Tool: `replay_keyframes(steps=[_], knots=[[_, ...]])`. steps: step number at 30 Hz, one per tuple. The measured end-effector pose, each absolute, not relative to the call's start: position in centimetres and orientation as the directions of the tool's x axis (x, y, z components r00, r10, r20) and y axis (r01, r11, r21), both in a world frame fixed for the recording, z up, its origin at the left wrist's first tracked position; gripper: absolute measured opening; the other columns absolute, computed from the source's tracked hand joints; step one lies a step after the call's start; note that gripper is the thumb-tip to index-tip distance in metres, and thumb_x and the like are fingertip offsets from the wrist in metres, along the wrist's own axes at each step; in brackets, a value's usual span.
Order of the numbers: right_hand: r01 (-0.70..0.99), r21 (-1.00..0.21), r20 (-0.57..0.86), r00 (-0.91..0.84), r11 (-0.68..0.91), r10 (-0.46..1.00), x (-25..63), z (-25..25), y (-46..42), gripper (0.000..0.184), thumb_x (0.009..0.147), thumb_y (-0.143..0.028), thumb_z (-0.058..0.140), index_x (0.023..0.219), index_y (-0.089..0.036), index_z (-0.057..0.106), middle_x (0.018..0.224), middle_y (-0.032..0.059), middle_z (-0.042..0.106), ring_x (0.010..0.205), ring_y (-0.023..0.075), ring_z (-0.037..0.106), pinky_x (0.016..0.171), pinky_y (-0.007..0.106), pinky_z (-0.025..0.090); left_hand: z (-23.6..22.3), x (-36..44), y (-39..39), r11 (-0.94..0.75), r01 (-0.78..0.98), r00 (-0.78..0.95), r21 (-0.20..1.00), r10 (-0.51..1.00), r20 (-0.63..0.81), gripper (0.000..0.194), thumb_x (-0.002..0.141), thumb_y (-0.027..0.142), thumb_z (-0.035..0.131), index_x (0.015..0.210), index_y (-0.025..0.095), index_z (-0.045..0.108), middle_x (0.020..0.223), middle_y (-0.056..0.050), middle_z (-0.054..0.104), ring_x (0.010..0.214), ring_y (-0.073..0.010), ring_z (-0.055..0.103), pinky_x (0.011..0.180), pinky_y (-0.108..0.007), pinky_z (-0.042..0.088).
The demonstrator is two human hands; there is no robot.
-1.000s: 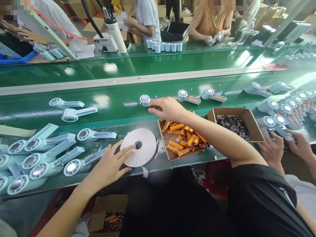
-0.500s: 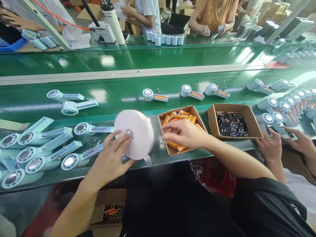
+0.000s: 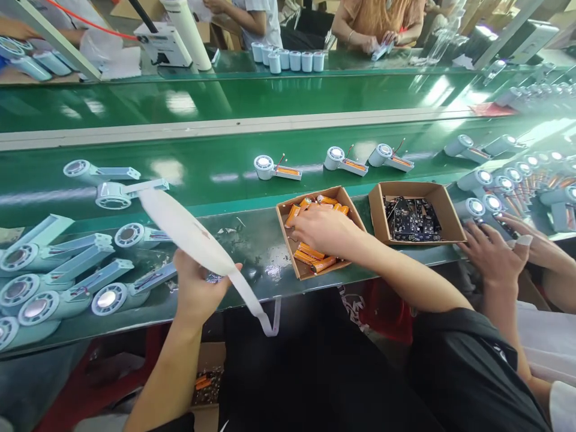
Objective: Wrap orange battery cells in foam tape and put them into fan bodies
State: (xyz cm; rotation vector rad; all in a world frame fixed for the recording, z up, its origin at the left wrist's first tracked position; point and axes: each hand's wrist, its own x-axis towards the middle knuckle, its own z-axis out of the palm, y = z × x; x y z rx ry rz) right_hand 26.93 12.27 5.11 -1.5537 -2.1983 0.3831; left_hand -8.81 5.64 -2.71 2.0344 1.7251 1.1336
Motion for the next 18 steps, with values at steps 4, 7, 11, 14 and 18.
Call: replay_keyframes(steps=[4,7,11,14,18], knots=[[0.788,-0.131,-0.039,-0.611,0.602,0.791,23.2,1.0,16.0,0.038,0.092,-0.014,0.065,0.129,-0.011,0.070,0.126,0.0201,0.074,0.125,0.0345,0.063,0.114,0.051,0.048,-3.3,-7.6,5.4,-0.391,0.764,0.157,0.513,0.884,0.440,0.078,0.083,0.023,0.079,0.152,0.029,0.042,0.144,-0.015,0.050,0.142,-0.0381,0.038,0.108,-0.055,0.052],[0.764,-0.362,0.026,-0.565,0.535,0.825,23.7,2.0,15.7,0.034,0.095,-0.016,0.064,0.128,-0.018,0.072,0.128,0.0139,0.075,0.123,0.0302,0.067,0.113,0.050,0.051,-3.3,-7.2,5.2,-0.444,0.814,0.237,0.374,0.842,0.484,0.075,0.082,0.012,0.076,0.149,0.026,0.046,0.138,-0.014,0.058,0.139,-0.0398,0.040,0.114,-0.061,0.043],[0.389,-0.862,0.141,-0.433,0.326,0.890,24.4,5.2,13.5,0.030,0.090,-0.038,0.077,0.116,-0.023,0.074,0.124,0.0083,0.077,0.112,0.0246,0.074,0.101,0.043,0.061,-2.6,-7.4,4.7,-0.476,0.846,0.325,0.241,0.818,0.474,0.070,0.082,0.003,0.068,0.146,0.026,0.054,0.135,-0.013,0.064,0.140,-0.0397,0.040,0.115,-0.060,0.040],[0.187,-0.970,0.072,-0.394,0.157,0.916,23.6,6.6,12.1,0.050,0.080,-0.047,0.087,0.121,-0.021,0.072,0.111,0.0074,0.080,0.097,0.0236,0.078,0.088,0.040,0.066,-2.1,-7.7,4.2,-0.500,0.848,0.383,0.178,0.808,0.447,0.071,0.082,0.001,0.065,0.147,0.027,0.057,0.136,-0.012,0.065,0.143,-0.0397,0.036,0.112,-0.056,0.045],[0.323,-0.918,0.082,-0.414,0.230,0.907,22.4,7.0,11.5,0.057,0.074,-0.052,0.091,0.120,-0.021,0.078,0.088,0.0025,0.080,0.079,0.0212,0.075,0.080,0.037,0.065,-1.9,-7.9,3.7,-0.525,0.846,0.437,0.094,0.784,0.441,0.074,0.085,0.001,0.063,0.153,0.029,0.056,0.137,-0.010,0.068,0.144,-0.0371,0.038,0.113,-0.054,0.045]])
